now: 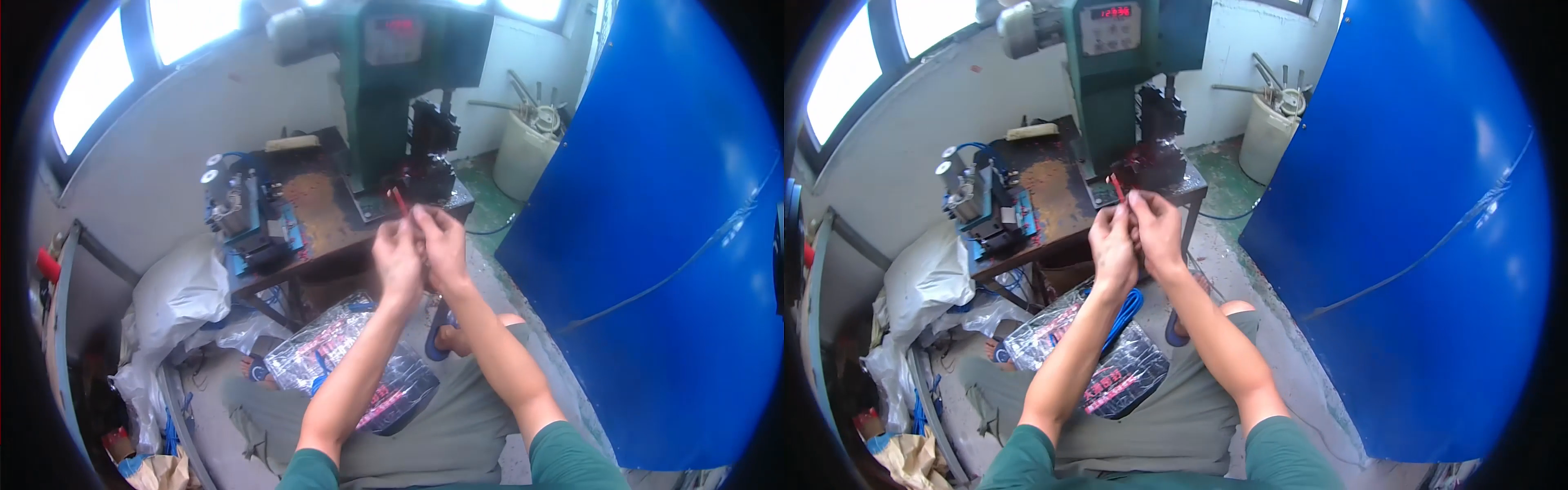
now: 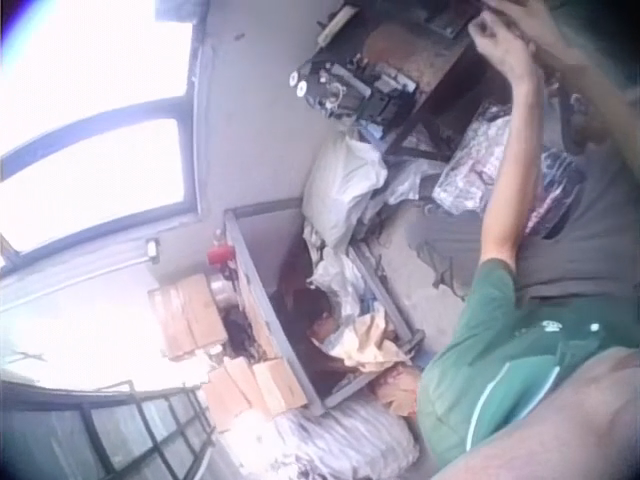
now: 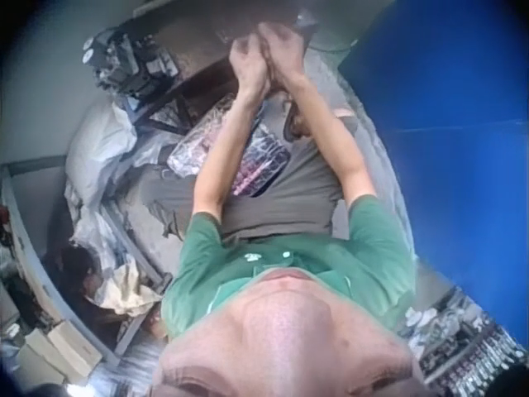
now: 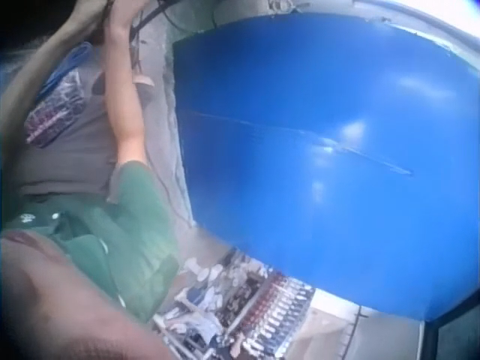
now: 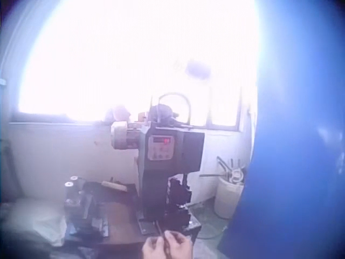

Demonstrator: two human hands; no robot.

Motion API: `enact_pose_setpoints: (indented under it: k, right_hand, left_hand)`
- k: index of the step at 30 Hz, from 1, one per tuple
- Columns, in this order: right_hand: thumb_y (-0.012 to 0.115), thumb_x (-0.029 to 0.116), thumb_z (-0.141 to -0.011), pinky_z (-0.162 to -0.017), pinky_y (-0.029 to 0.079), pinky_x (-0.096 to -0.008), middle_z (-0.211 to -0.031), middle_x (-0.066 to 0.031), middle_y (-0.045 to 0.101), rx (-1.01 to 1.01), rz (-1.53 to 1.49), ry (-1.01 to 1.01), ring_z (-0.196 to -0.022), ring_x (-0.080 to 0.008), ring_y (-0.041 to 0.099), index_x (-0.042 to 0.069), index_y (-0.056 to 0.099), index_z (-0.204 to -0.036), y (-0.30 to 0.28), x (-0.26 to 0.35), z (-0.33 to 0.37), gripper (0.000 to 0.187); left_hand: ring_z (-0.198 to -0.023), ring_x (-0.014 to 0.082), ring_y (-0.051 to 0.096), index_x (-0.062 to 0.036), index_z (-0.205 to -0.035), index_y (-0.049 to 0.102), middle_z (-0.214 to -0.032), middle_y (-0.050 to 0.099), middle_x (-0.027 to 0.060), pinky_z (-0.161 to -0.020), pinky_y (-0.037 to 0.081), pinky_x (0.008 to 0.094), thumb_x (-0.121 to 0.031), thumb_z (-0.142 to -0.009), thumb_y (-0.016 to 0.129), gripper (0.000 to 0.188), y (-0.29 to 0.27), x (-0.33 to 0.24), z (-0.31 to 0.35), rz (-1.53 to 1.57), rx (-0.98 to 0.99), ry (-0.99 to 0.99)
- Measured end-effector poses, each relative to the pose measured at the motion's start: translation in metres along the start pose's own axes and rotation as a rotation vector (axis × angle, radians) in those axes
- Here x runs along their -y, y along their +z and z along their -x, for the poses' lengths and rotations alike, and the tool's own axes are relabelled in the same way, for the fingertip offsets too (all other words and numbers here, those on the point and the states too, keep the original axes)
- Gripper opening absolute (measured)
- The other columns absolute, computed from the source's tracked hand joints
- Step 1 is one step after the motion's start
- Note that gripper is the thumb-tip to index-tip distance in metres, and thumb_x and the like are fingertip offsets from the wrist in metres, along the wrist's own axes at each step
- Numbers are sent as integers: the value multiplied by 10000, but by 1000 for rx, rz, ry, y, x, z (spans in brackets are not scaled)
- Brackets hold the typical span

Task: The person collects a blue cable and a small circular component, then uses a wrench and a screwdriver to assemble the component by hand.

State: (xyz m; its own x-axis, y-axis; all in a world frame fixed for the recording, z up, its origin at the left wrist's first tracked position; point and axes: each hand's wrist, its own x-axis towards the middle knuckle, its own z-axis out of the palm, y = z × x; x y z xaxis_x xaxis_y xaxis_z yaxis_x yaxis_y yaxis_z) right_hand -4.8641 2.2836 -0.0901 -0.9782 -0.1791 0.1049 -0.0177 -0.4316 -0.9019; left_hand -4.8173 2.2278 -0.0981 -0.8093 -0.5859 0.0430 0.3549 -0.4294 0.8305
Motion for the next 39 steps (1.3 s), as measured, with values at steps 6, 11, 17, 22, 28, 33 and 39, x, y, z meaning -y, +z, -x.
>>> enact_pose_setpoints:
  k: [6, 11, 17, 22, 28, 33, 39]
  right_hand:
    - [757, 150, -901, -641, 516, -250, -831, -66, 723, -59, 268, -41, -722, -96, 635, -52, 738, -960, -57, -16, -100, 211]
    - [759, 102, -887, -657, 528, -247, -883, -83, 735, -171, 267, -94, -739, -113, 651, -32, 753, -996, -75, -31, -137, 172]
    - [770, 66, -856, -596, 492, -225, -802, -46, 719, -237, 219, -98, -674, -70, 608, -38, 756, -914, -71, -39, -158, 120]
    - [765, 62, -858, -570, 475, -221, -779, -45, 710, -247, 192, -109, -647, -65, 595, -40, 751, -898, -70, -39, -163, 110]
    - [759, 59, -858, -553, 456, -220, -757, -37, 697, -261, 201, -88, -628, -65, 582, -41, 747, -889, -64, -36, -158, 105]
    - [756, 63, -848, -540, 438, -225, -733, -31, 679, -276, 208, -63, -607, -69, 562, -46, 736, -858, -65, -39, -159, 111]
    - [763, 81, -845, -552, 451, -229, -733, -38, 679, -276, 226, -45, -617, -76, 568, -45, 732, -850, -63, -36, -156, 130]
  left_hand:
    - [-810, 98, 571, 18, -1047, 560, -922, 615, 61, -728, 495, 245, -200, -1056, 540, 219, 63, 101, -71, -134, -106, 24]
    - [-890, 169, 621, 41, -1034, 561, -961, 649, 133, -813, 496, 301, -216, -1046, 537, 258, 77, 126, -99, -41, -93, -38]
    - [-860, 162, 632, 49, -1037, 541, -953, 650, 133, -781, 504, 295, -183, -1048, 520, 233, 81, 139, -123, 41, -105, -19]
    - [-841, 157, 638, 43, -1031, 543, -926, 656, 122, -769, 506, 289, -164, -1047, 518, 209, 82, 136, -126, 56, -80, -4]
    - [-828, 153, 633, 40, -1027, 546, -923, 656, 114, -768, 505, 287, -149, -1046, 517, 192, 80, 130, -125, 56, -94, -51]
    - [-840, 152, 627, 39, -1025, 548, -927, 646, 113, -787, 498, 282, -149, -1045, 518, 192, 77, 133, -125, 96, -100, -73]
    - [-840, 150, 624, 41, -1025, 550, -925, 646, 111, -789, 495, 280, -153, -1045, 520, 197, 76, 132, -123, 90, -85, -49]
